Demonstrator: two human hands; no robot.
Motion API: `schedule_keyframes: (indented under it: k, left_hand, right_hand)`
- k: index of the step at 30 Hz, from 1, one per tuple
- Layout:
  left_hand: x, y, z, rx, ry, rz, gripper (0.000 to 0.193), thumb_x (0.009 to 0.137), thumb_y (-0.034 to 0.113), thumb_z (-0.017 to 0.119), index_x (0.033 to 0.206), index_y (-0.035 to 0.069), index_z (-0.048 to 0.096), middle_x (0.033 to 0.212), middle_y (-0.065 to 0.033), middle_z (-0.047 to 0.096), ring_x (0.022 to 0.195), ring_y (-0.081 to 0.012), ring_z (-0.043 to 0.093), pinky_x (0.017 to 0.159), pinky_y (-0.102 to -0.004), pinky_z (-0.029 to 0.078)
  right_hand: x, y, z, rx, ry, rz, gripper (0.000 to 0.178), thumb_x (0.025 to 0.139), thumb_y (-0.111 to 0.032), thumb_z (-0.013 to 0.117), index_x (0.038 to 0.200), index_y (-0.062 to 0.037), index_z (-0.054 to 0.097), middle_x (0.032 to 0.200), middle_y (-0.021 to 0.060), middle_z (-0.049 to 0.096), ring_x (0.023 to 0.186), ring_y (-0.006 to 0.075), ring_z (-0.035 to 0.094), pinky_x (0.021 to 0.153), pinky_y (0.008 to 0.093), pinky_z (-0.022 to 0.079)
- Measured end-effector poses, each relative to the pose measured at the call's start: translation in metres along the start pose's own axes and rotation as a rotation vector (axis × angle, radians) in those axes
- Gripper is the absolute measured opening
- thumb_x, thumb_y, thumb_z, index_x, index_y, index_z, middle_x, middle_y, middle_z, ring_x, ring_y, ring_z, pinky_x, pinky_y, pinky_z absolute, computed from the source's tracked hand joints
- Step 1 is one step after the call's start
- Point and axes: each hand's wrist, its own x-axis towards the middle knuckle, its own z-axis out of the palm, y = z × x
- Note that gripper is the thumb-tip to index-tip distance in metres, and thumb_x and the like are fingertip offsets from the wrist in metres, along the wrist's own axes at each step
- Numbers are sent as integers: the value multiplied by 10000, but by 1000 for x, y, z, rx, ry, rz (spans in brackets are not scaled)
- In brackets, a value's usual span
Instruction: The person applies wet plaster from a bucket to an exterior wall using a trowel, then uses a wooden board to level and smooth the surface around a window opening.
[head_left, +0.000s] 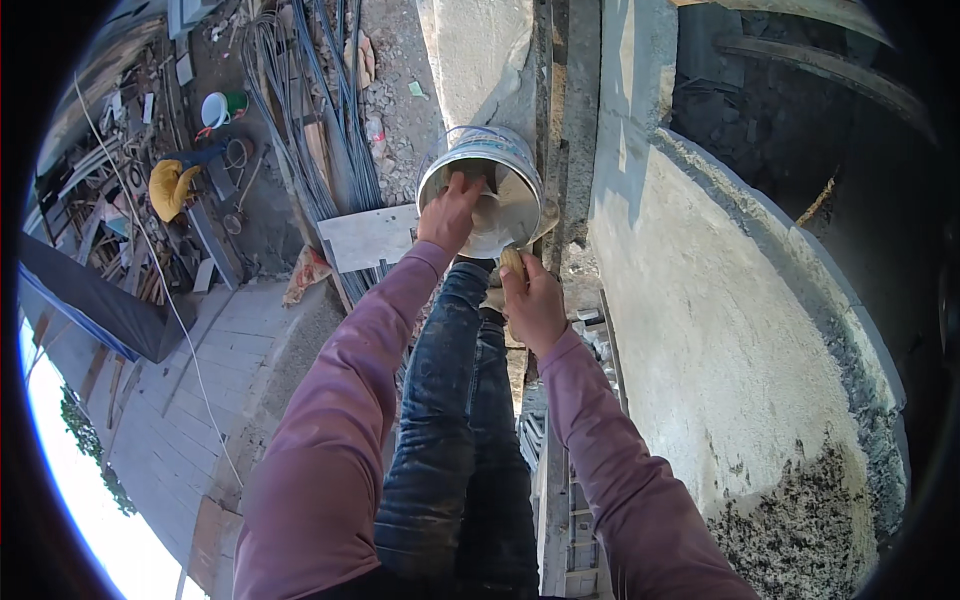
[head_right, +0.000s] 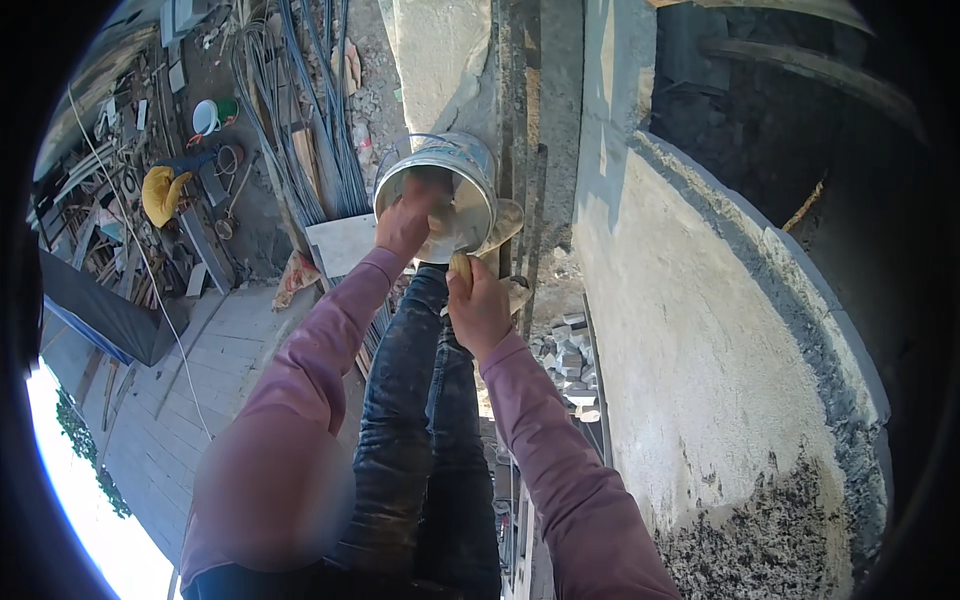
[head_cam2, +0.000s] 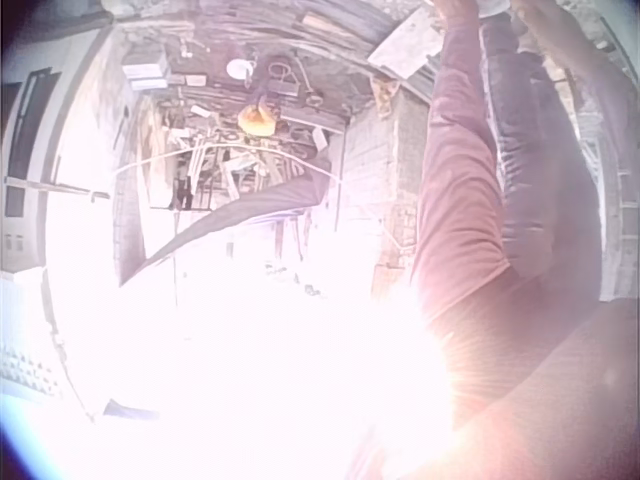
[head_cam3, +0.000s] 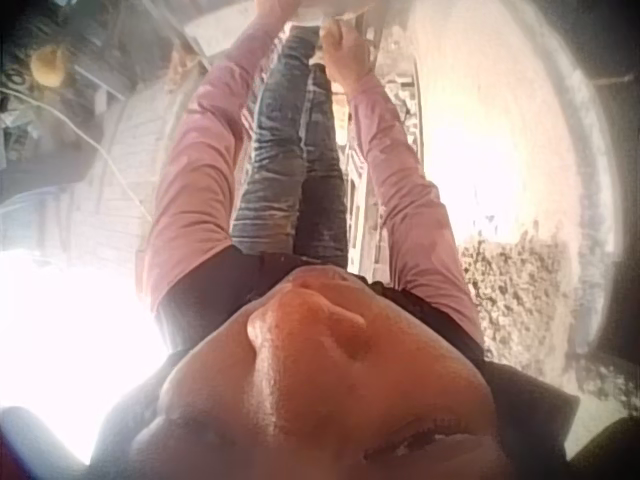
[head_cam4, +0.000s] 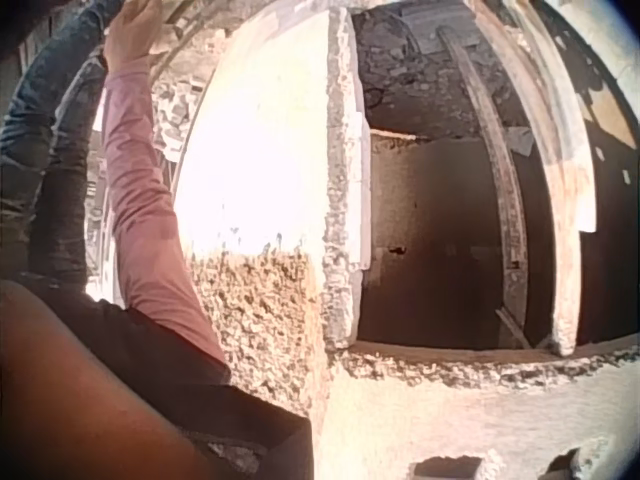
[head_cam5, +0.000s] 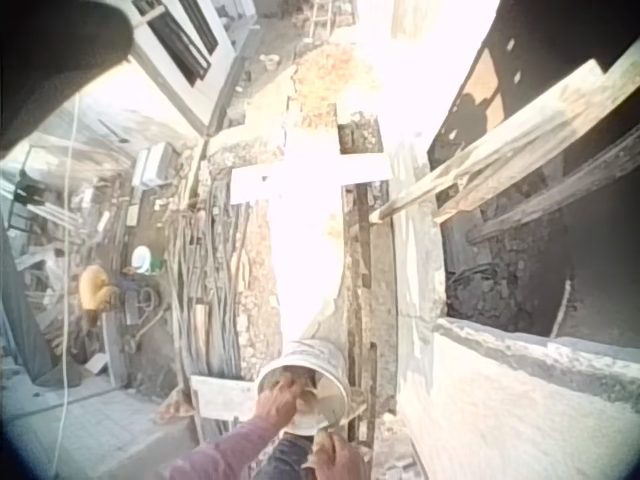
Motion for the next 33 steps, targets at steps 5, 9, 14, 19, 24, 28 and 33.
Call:
schedule_keyframes:
  k: [5, 9, 14, 19, 24, 28, 33]
  left_hand:
    - [-34, 3, -41, -174, 95, 164, 575, 759, -26, 574, 1274, 229, 596, 1122, -80, 553, 740, -322, 662, 622, -411, 558]
    - [-66, 30, -103, -178, 114, 160, 560, 749, -21, 574, 1248, 229, 624, 1080, -56, 585, 689, -276, 661, 565, -383, 534]
    - [-80, 46, -126, 88, 106, 149, 524, 740, 11, 605, 1227, 203, 627, 1080, -50, 572, 661, -246, 662, 539, -361, 525]
    - [-76, 49, -135, 168, 45, 26, 508, 721, -20, 587, 1180, 186, 656, 1046, -40, 588, 643, -238, 661, 545, -361, 510]
    - [-89, 44, -139, 186, 54, 59, 494, 729, -12, 585, 1176, 188, 651, 1045, -29, 589, 635, -235, 660, 530, -365, 505]
    - [-94, 48, -141, 259, -43, 51, 425, 763, 45, 615, 1179, 130, 599, 1024, -61, 559, 641, -246, 667, 510, -364, 513]
    - [-100, 47, -151, 260, -26, 21, 482, 727, 1, 608, 1163, 204, 649, 1032, -20, 584, 591, -237, 656, 512, -366, 509]
  right_hand:
    - [14, -22, -1, 21, -55, 192, 266, 930, -200, 533, 1048, 32, 589, 907, 259, 641, 839, 409, 643, 743, 454, 495]
    - [43, 12, 11, 250, -53, 166, 307, 951, -261, 516, 1029, 28, 584, 785, 157, 622, 532, 237, 614, 479, 354, 507]
    - [62, 2, 36, 758, -203, 393, 294, 949, -278, 533, 1050, -7, 591, 782, 90, 603, 516, 180, 585, 435, 305, 505]
    - [72, 7, 69, 906, -287, 401, 268, 915, -229, 611, 1085, -23, 579, 848, 85, 626, 538, 176, 603, 465, 301, 546]
    - [73, 3, 96, 933, -194, 487, 294, 864, -184, 655, 1082, -6, 569, 862, 84, 637, 598, 179, 627, 453, 329, 537]
    - [75, -1, 108, 730, -63, 494, 415, 816, -164, 707, 1146, 6, 521, 974, 117, 600, 816, 207, 614, 619, 368, 504]
    - [69, -15, 96, 1124, -258, 518, 360, 887, -156, 600, 1210, -38, 494, 1047, 133, 592, 908, 222, 609, 782, 391, 511]
